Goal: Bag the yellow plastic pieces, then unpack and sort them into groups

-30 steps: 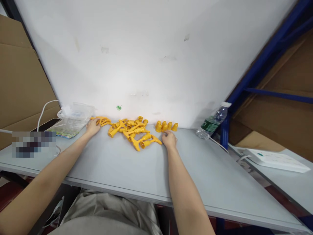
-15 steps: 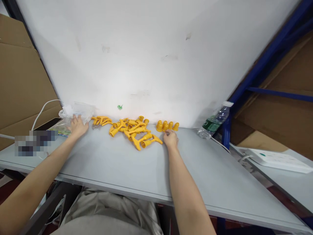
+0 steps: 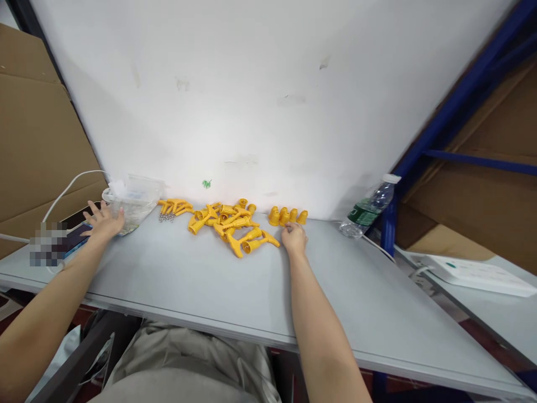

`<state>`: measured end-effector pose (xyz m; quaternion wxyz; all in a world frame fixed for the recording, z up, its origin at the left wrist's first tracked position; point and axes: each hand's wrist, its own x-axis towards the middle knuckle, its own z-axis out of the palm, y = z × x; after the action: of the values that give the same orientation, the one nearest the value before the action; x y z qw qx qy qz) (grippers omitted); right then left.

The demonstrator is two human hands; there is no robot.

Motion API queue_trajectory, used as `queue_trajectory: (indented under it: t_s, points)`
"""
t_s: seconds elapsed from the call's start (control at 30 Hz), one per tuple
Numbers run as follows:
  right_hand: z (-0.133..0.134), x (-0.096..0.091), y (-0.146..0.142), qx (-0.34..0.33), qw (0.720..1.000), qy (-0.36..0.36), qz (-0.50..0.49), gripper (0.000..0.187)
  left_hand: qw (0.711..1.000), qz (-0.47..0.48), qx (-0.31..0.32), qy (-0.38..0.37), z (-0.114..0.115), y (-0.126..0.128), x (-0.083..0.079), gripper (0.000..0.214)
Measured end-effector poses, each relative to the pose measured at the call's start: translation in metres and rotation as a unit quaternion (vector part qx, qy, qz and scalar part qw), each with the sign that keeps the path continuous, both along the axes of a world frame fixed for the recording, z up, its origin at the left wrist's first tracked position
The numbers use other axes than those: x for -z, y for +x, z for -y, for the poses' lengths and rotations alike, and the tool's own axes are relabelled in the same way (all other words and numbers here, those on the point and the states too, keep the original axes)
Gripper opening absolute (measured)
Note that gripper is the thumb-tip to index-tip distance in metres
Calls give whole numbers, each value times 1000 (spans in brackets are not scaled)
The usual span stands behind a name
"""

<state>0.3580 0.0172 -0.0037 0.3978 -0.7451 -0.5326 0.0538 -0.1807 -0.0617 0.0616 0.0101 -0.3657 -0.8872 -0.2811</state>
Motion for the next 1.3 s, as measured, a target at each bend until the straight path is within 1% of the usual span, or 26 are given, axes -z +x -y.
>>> queue_trajectory:
  t_s: [0.2,0.27,0.3,0.37,0.43,0.47,0.53,0.6,0.67,0.73,0.8,0.87,0.93,1.0,1.1,1.17,1.23,1.3]
  points:
    - [5,-3,-2,-5,1000,10,1,29,1000,25,7,-8,1,-1,-4,77]
    - [7,-7,-4,-1,1000,4,10,29,1000,2,16,4,0,2,-6,75]
    - [8,-10,-6,1,1000,4,19,28,999,-21,30,17,0,6,-7,73]
    - [11,-19,-11,-1,999,12,41,26,993,-76,79,48,-1,17,-8,70]
    - [15,-33,-18,-23,998,15,65,24,980,-120,139,74,-4,36,-10,67]
    - [17,-41,-22,-45,996,4,78,22,973,-136,169,83,-5,48,-11,66]
    - [23,-57,-30,-95,988,-49,111,16,956,-158,227,96,-8,76,-16,62]
    - [31,-70,-38,-144,971,-119,146,12,939,-168,283,97,-12,106,-22,57]
    - [39,-79,-45,-204,951,-170,158,10,921,-173,333,103,-17,135,-28,52]
    - [47,-84,-53,-244,936,-205,151,11,901,-170,379,122,-21,162,-33,48]
    - [53,-85,-62,-263,921,-256,132,13,890,-155,403,149,-26,185,-36,45]
    - [57,-85,-71,-276,903,-313,107,17,883,-138,413,172,-29,202,-34,42]
    - [59,-85,-78,-282,892,-341,93,23,878,-125,422,188,-32,213,-27,41]
    - [60,-85,-81,-264,895,-344,107,27,872,-119,431,201,-32,217,-15,40]
    - [59,-88,-82,-204,904,-335,169,29,862,-121,448,206,-32,213,2,39]
    - [60,-91,-80,-154,921,-292,208,30,857,-130,455,202,-31,208,10,40]
    - [61,-92,-80,-119,939,-234,224,33,853,-143,459,205,-30,205,13,42]
    - [62,-92,-82,-128,949,-181,223,36,840,-160,472,214,-29,204,13,43]
